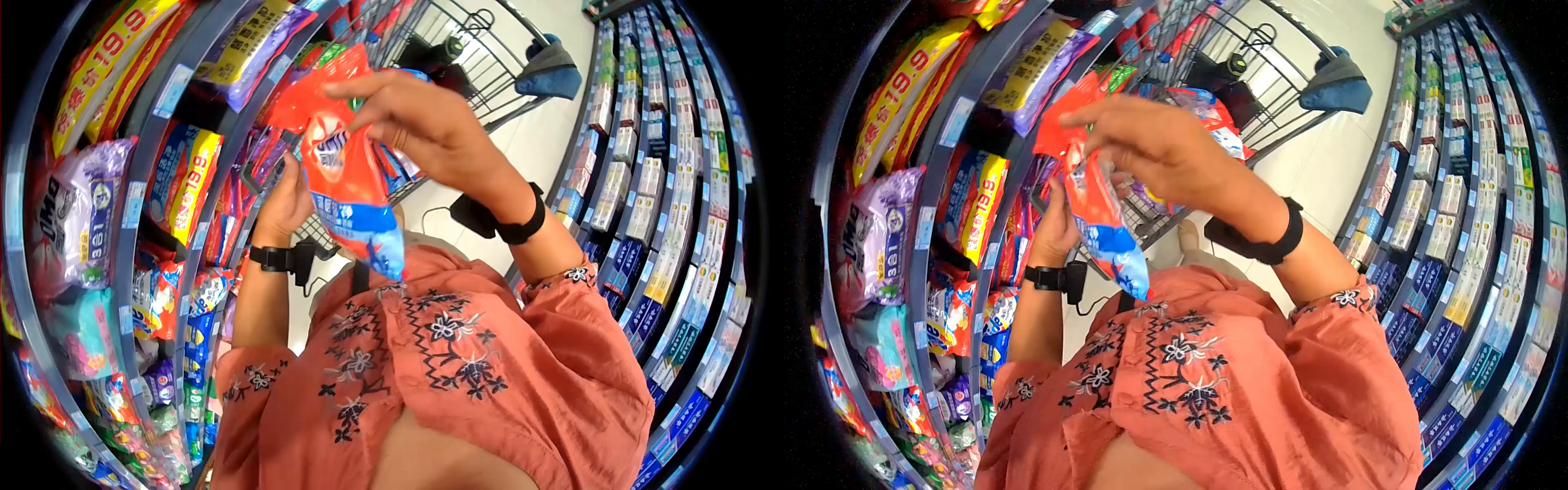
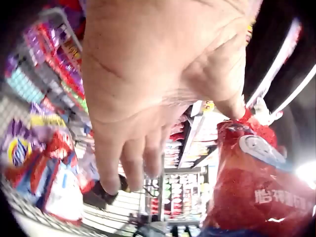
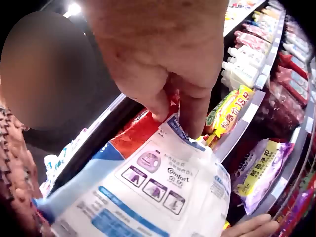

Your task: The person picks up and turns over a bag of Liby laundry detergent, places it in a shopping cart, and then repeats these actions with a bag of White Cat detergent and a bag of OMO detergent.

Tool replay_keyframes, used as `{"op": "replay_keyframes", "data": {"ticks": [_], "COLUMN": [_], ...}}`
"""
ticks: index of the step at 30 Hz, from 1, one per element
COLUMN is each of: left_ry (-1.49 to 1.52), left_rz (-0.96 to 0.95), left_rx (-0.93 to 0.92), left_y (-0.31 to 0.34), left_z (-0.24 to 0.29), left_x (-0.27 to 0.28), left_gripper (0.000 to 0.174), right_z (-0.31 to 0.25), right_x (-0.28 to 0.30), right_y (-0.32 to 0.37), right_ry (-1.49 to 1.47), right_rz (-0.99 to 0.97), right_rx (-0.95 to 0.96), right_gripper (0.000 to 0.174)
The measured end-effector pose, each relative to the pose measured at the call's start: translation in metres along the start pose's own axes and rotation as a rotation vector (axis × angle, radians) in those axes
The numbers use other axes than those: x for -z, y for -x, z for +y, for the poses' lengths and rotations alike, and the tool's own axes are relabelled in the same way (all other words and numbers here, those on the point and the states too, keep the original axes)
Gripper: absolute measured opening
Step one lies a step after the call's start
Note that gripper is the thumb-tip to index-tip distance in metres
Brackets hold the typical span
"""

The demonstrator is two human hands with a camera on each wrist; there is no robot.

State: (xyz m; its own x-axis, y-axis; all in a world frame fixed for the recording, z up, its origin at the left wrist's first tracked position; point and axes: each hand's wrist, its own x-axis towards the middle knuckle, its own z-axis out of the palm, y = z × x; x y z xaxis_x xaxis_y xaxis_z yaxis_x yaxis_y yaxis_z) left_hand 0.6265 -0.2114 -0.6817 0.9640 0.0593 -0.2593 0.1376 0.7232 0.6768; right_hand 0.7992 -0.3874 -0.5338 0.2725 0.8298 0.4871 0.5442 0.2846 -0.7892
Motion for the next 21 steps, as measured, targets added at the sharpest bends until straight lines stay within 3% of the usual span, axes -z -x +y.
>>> {"op": "replay_keyframes", "data": {"ticks": [2,3,5,6,9,11,16,19,21], "left_ry": [0.159,0.270,0.180,0.223,-0.060,-0.052,-0.131,-0.155,-0.148], "left_rz": [-0.067,-0.090,0.101,0.084,0.218,0.265,0.374,0.471,0.512], "left_rx": [-0.004,-0.068,-0.175,-0.146,-0.222,-0.279,-0.402,-0.489,-0.515], "left_y": [0.014,0.017,0.024,0.035,0.047,0.054,0.072,0.083,0.091], "left_z": [0.000,-0.005,-0.007,0.002,0.017,0.023,0.037,0.046,0.051], "left_x": [-0.001,-0.003,-0.013,-0.012,-0.025,-0.029,-0.021,-0.020,-0.017], "left_gripper": [0.105,0.095,0.082,0.070,0.061,0.058,0.058,0.058,0.056], "right_z": [0.013,0.023,0.034,0.043,0.055,0.059,0.047,0.059,0.060], "right_x": [-0.005,-0.012,-0.017,-0.020,-0.031,-0.041,-0.062,-0.069,-0.083], "right_y": [-0.005,-0.004,-0.002,-0.002,-0.001,0.000,-0.009,0.000,0.008], "right_ry": [-0.043,-0.170,-0.215,-0.244,-0.391,-0.431,-0.550,-0.763,-0.663], "right_rz": [0.032,0.073,0.078,0.102,0.183,0.250,0.416,0.093,-0.071], "right_rx": [-0.039,-0.070,-0.163,-0.180,-0.323,-0.403,-0.580,-0.727,-0.721], "right_gripper": [0.018,0.017,0.016,0.016,0.019,0.021,0.047,0.048,0.056]}}
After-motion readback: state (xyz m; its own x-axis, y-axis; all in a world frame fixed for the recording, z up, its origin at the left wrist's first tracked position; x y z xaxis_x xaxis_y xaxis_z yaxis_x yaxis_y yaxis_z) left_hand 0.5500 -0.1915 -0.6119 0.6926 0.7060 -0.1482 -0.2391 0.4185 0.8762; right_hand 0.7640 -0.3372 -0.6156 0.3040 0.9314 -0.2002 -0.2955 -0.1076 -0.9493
